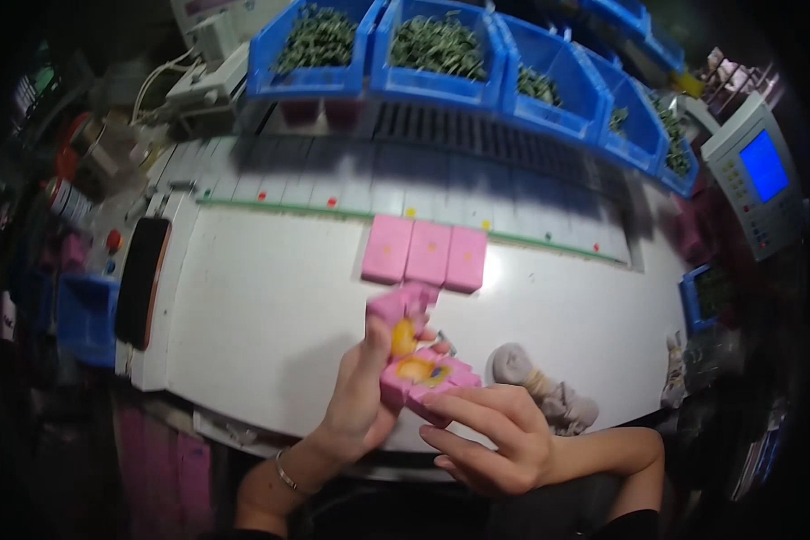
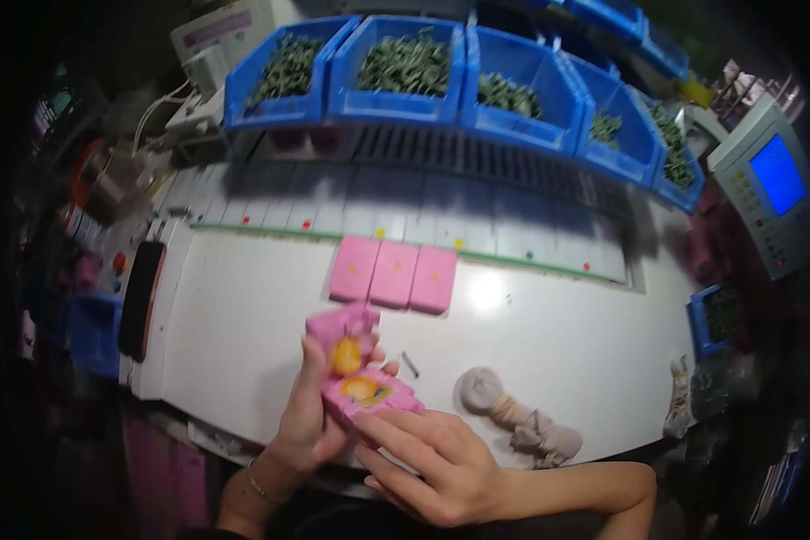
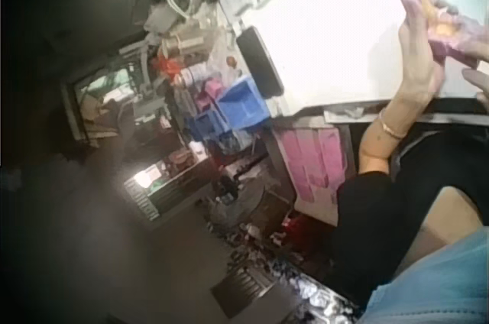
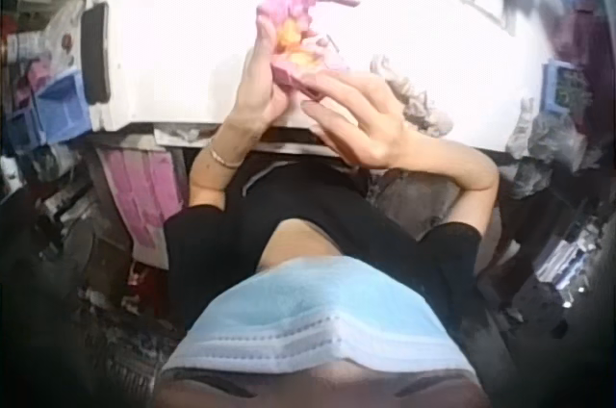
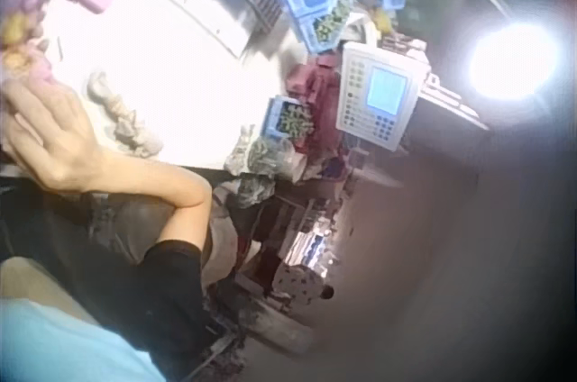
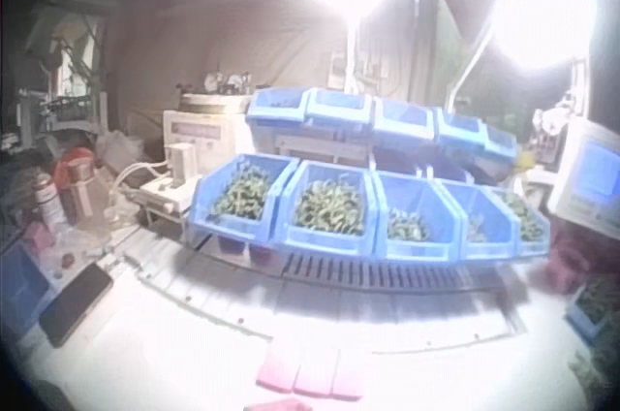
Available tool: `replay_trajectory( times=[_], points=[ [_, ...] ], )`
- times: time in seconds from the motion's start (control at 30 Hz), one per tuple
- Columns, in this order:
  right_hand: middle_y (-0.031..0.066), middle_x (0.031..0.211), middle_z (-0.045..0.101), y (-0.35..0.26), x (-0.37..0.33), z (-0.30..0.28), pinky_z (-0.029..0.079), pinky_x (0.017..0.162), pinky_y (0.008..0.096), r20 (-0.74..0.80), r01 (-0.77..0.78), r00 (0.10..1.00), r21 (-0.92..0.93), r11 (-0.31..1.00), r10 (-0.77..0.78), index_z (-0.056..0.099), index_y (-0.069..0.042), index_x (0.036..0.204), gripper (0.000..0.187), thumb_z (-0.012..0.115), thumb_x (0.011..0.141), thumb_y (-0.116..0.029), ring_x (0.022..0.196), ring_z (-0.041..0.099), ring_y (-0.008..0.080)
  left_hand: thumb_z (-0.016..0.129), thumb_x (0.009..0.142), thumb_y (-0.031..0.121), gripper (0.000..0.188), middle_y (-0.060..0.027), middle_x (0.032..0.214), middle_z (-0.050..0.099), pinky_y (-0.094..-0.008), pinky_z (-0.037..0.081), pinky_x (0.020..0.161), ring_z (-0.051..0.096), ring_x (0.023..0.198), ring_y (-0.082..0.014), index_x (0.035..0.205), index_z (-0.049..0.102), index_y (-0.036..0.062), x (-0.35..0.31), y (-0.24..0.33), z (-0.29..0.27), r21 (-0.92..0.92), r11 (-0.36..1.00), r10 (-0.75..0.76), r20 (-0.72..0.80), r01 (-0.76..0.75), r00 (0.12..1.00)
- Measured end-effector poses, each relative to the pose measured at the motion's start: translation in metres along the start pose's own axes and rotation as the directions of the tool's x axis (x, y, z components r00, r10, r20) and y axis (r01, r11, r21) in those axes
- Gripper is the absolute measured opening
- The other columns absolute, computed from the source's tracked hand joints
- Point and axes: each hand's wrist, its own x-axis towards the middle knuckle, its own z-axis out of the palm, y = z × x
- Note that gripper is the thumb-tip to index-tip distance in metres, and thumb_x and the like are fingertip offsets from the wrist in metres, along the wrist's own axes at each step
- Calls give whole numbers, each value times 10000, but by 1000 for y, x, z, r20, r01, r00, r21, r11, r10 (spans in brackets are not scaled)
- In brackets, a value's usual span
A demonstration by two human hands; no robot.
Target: The person removes small green molded components from pink molds and cleans the molds with a white cloth. They place the components into blue bins and interact with a control panel on a machine.
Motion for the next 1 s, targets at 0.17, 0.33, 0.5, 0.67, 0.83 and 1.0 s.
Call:
replay_trajectory(
  times=[0.17, 0.33, 0.5, 0.67, 0.83, 1.0],
  points=[
    [104, 904, 665, -30, -12, 5, 492, 599, 202, 118, 98, 988, 42, 994, -103, 678, -21, 827, 148, 681, 681, -41, 731, 633, 171, 276, 860, 685, 731, -40, 848, 513, -377, 518, 713, 561, 739, -178, 1114, 481, 30, 3, 5, 9, -171, 976, -126, 56, 134, 990],
    [145, 919, 639, -12, -12, -31, 505, 701, 333, 114, -246, 969, 460, 853, 218, 572, 56, 1062, 355, 646, 718, 9, 767, 623, 267, 368, 857, 657, 682, -54, 802, 512, -286, 512, 594, 581, 683, -158, 1090, 460, 23, -4, -1, -4, 25, 993, -115, 134, 113, 984],
    [194, 1178, 533, 0, -49, -20, 432, 830, 374, 32, -564, 809, -236, 791, 586, 470, 26, 1235, 562, 646, 701, 22, 958, 563, 296, 342, 884, 633, 657, -70, 786, 519, -281, 501, 576, 590, 631, -178, 1064, 457, 11, -5, -6, -6, 98, 984, -164, 129, 152, 978],
    [199, 1330, 418, 4, -81, -24, 412, 853, 365, 245, -402, 825, -379, 833, 510, 421, 29, 1284, 671, 580, 635, 89, 1027, 494, 325, 236, 951, 532, 551, -72, 715, 510, -280, 490, 583, 580, 606, -195, 1078, 459, 44, 2, -19, -7, 267, 959, -146, 158, 100, 977],
    [182, 1326, 449, 1, -47, -16, 420, 854, 368, 24, -352, 932, -188, 917, 363, 485, 20, 1242, 609, 572, 641, 60, 994, 509, 306, 188, 975, 471, 602, -103, 807, 599, -284, 511, 652, 617, 690, -187, 1059, 527, -20, 3, -30, -7, 427, 904, -76, 156, 2, 985],
    [173, 1292, 494, 3, -45, -3, 428, 849, 346, 107, -276, 946, -230, 933, 306, 510, 12, 1226, 560, 632, 683, -41, 961, 524, 286, 150, 990, 426, 646, -126, 892, 636, -270, 513, 735, 627, 803, -171, 1034, 571, -63, 1, -28, 5, 459, 888, -72, 127, 6, 989]
  ],
)
